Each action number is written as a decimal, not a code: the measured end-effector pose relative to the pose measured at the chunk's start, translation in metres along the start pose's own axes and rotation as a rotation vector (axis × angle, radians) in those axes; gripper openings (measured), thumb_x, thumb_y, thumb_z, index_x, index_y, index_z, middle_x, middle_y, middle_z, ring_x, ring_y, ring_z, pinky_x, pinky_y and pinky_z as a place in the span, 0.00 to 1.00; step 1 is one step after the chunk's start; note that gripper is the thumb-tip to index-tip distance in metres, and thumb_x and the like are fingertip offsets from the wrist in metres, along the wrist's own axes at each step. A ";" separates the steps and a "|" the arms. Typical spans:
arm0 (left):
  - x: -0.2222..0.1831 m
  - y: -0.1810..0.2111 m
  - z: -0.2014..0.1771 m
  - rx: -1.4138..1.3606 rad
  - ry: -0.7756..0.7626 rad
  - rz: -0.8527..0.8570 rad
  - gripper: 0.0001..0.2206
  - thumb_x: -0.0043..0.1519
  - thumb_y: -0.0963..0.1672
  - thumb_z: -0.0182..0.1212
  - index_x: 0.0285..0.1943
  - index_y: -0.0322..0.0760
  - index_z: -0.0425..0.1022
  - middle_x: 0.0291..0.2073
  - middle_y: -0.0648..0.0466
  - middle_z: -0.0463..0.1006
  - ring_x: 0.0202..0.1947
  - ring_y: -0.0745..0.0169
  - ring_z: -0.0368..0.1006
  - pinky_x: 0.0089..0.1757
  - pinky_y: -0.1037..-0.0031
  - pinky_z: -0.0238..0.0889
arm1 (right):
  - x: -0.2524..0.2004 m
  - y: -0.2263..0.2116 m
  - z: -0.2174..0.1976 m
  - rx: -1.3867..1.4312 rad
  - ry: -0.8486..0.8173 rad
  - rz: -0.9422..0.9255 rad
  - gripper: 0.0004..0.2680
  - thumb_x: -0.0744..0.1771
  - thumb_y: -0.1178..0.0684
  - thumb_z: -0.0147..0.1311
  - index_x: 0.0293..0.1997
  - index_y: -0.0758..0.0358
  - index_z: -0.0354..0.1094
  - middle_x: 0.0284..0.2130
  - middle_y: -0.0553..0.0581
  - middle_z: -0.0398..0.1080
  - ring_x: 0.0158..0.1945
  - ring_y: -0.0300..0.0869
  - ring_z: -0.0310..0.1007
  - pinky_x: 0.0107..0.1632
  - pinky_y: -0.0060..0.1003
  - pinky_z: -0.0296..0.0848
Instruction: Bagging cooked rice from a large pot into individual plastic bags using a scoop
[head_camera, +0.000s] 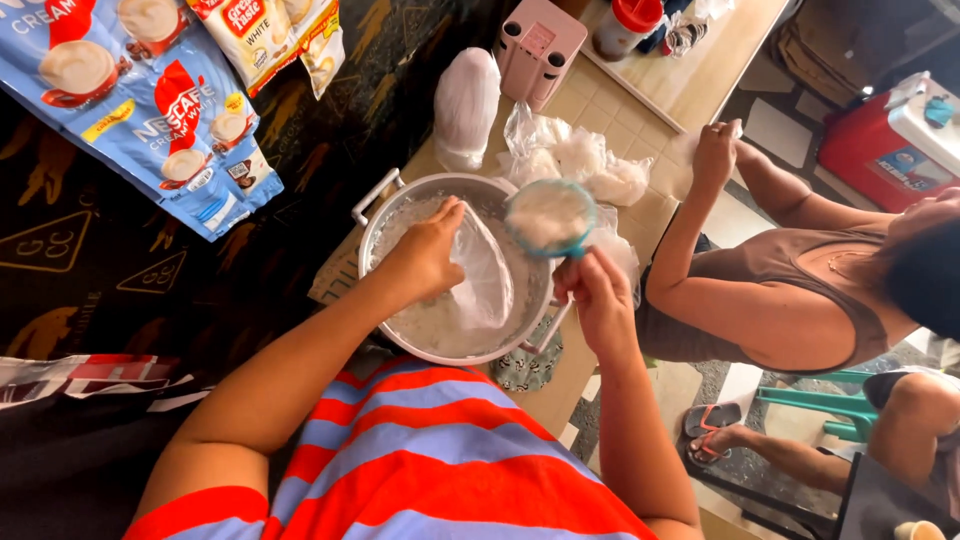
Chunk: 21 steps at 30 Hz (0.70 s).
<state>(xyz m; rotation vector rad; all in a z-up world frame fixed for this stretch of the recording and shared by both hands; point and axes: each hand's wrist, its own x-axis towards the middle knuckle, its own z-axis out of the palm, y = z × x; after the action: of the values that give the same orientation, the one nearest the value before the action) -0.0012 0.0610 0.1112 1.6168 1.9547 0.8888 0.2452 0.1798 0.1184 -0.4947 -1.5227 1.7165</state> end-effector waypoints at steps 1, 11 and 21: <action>-0.001 0.009 -0.006 -0.001 -0.002 0.001 0.37 0.45 0.38 0.61 0.69 0.16 0.61 0.68 0.23 0.61 0.69 0.31 0.61 0.65 0.53 0.55 | -0.002 -0.014 0.007 -0.001 0.002 0.000 0.14 0.73 0.52 0.40 0.29 0.67 0.61 0.19 0.66 0.62 0.26 0.48 0.64 0.29 0.36 0.65; -0.001 0.039 0.016 0.066 -0.238 0.076 0.31 0.47 0.37 0.59 0.65 0.25 0.64 0.67 0.32 0.66 0.61 0.33 0.70 0.57 0.52 0.67 | 0.015 -0.008 0.068 -1.829 -0.940 0.119 0.08 0.67 0.50 0.51 0.30 0.43 0.76 0.22 0.45 0.74 0.33 0.44 0.79 0.34 0.43 0.76; -0.006 0.036 0.012 -0.103 -0.026 0.174 0.34 0.48 0.32 0.55 0.70 0.21 0.59 0.68 0.29 0.64 0.64 0.30 0.64 0.61 0.51 0.63 | 0.045 -0.003 0.083 -2.059 -1.124 0.068 0.08 0.65 0.45 0.59 0.31 0.53 0.79 0.24 0.52 0.76 0.32 0.50 0.79 0.33 0.44 0.76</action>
<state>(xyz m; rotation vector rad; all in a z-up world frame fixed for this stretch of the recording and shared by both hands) 0.0331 0.0609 0.1281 1.7487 1.7416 1.0120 0.1578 0.1594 0.1472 -0.4138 -3.6732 -0.4938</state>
